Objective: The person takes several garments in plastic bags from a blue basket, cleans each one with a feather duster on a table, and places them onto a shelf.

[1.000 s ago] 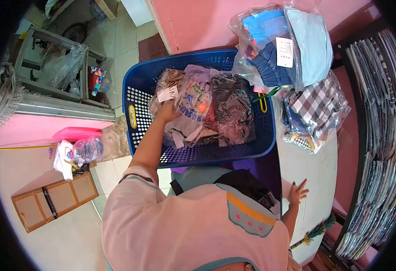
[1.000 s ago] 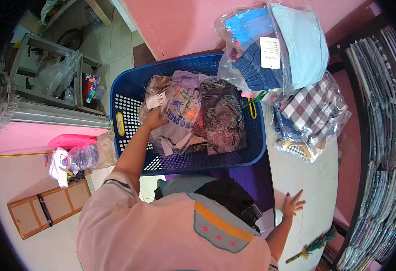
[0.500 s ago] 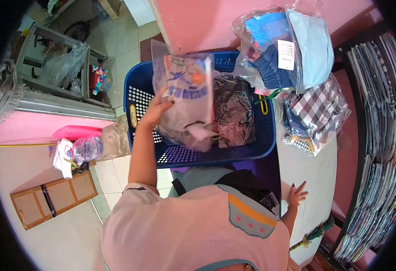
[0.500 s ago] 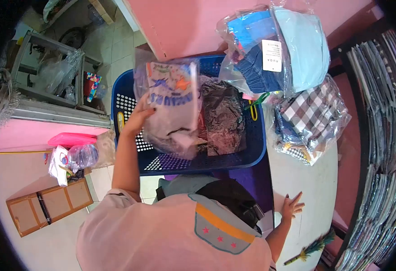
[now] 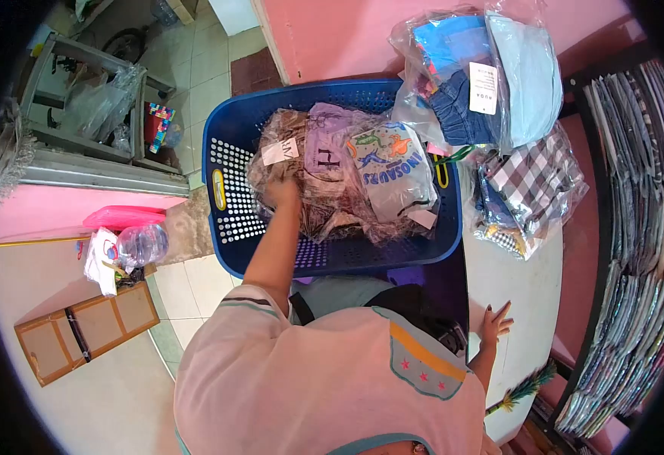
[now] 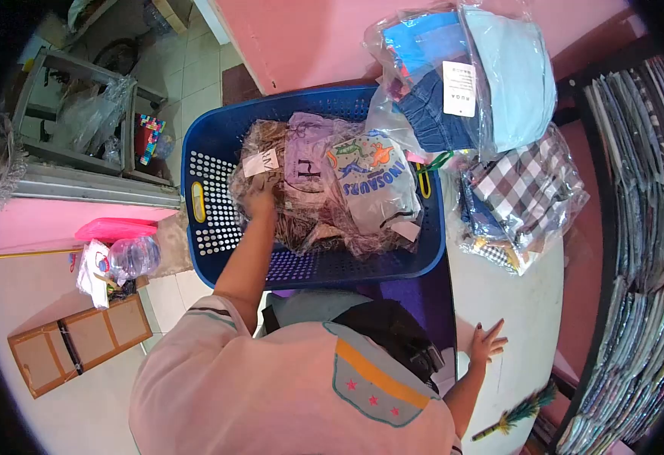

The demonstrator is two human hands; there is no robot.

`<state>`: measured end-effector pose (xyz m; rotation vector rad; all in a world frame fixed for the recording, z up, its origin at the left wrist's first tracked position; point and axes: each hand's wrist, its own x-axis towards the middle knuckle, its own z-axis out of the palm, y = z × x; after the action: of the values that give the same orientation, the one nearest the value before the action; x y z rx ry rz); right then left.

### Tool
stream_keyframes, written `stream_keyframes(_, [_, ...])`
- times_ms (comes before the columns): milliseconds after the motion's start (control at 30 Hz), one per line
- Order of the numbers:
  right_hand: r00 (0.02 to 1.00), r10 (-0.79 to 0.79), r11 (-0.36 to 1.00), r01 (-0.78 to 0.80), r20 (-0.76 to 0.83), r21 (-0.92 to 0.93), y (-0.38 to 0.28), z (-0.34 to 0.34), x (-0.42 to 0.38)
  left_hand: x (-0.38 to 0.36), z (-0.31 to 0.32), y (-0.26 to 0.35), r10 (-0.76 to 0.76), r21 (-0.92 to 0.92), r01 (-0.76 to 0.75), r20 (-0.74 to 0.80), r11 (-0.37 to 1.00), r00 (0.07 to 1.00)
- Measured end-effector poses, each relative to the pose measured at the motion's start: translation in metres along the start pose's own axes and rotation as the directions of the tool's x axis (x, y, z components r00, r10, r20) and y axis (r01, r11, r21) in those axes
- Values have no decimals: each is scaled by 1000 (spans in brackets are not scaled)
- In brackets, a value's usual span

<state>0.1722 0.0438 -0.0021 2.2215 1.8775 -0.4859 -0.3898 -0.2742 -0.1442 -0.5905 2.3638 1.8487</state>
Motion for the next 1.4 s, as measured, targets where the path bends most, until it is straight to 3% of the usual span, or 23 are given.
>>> stream_keyframes(33, [1000,6,1000,-6,-7,-8,1,2,2,-1,-9,19,-248,-264,205,-141,943,959])
stream_keyframes(67, [1000,12,1000,-12,-15,-17,3,3,3,-9,-13,44,-609,-547,446,-154,708,778])
stream_keyframes(167, [1000,4,1000,-4,-22,3,0,2,-1,33,-24,-25,-648,-487,602,92,633,756])
stream_keyframes(300, [1000,-5,1000,5,-21,-4,1,1,0,65,-22,-72,-629,-541,653,267,530,730])
stream_keyframes(500, [999,-21,999,22,-43,25,1,5,-1,43,-9,-17,-526,-558,591,296,582,797])
stream_keyframes(600, [998,-27,999,30,-62,37,4,8,0,17,-2,8,-323,-646,340,150,684,935])
stream_keyframes(700, [996,-33,999,35,-79,33,1,8,0,-9,-4,41,-69,-569,94,67,817,995])
stream_keyframes(733, [996,-30,999,32,-79,27,-2,7,-2,-14,-7,58,-67,-372,49,-37,927,997])
stream_keyframes(767, [996,-13,1000,15,-84,26,-2,6,-3,-27,-6,73,-35,-329,-24,-170,944,985])
stream_keyframes(833, [992,-58,996,65,-116,54,0,6,-6,4,-26,62,228,233,-194,-130,953,965])
stream_keyframes(867, [983,-118,990,128,-143,63,6,6,-6,21,-43,61,381,667,-280,-7,691,924])
stream_keyframes(900, [970,-170,981,183,-175,66,15,5,-5,32,-61,67,444,833,-323,106,449,890])
stream_keyframes(933, [947,-210,953,254,-245,164,25,0,-6,40,-79,81,495,848,-378,164,372,854])
stream_keyframes(967, [914,-242,911,329,-325,247,37,-6,-7,36,-90,112,434,838,-333,131,431,891])
stream_keyframes(1000, [893,-240,825,395,-381,404,51,-15,-10,-15,-90,140,610,24,-630,228,776,759])
stream_keyframes(1033, [863,-239,705,470,-446,531,71,-24,-12,-47,-94,168,620,217,-660,229,719,751])
stream_keyframes(1100, [850,-103,700,431,-517,569,122,-47,-18,-111,-107,223,641,577,-632,229,517,733])
stream_keyframes(1133, [832,-61,688,435,-551,580,141,-55,-19,-134,-107,235,605,200,-634,193,747,773])
stream_keyframes(1167, [757,-18,760,435,-653,483,177,-54,-12,-157,-108,247,566,-222,-530,156,818,809])
stream_keyframes(1267, [572,226,903,182,-789,390,294,-57,-8,-249,-106,292,582,-225,-547,140,806,801])
stream_keyframes(1300, [578,262,871,203,-773,448,331,-62,-14,-280,-104,303,549,-192,-519,169,833,818])
stream_keyframes(1367, [505,463,869,-98,-728,485,403,-39,-10,-291,-90,303,420,-308,-324,331,895,845])
stream_keyframes(1400, [509,445,889,-147,-737,434,434,-29,-12,-317,-74,303,351,-394,-182,415,901,839])
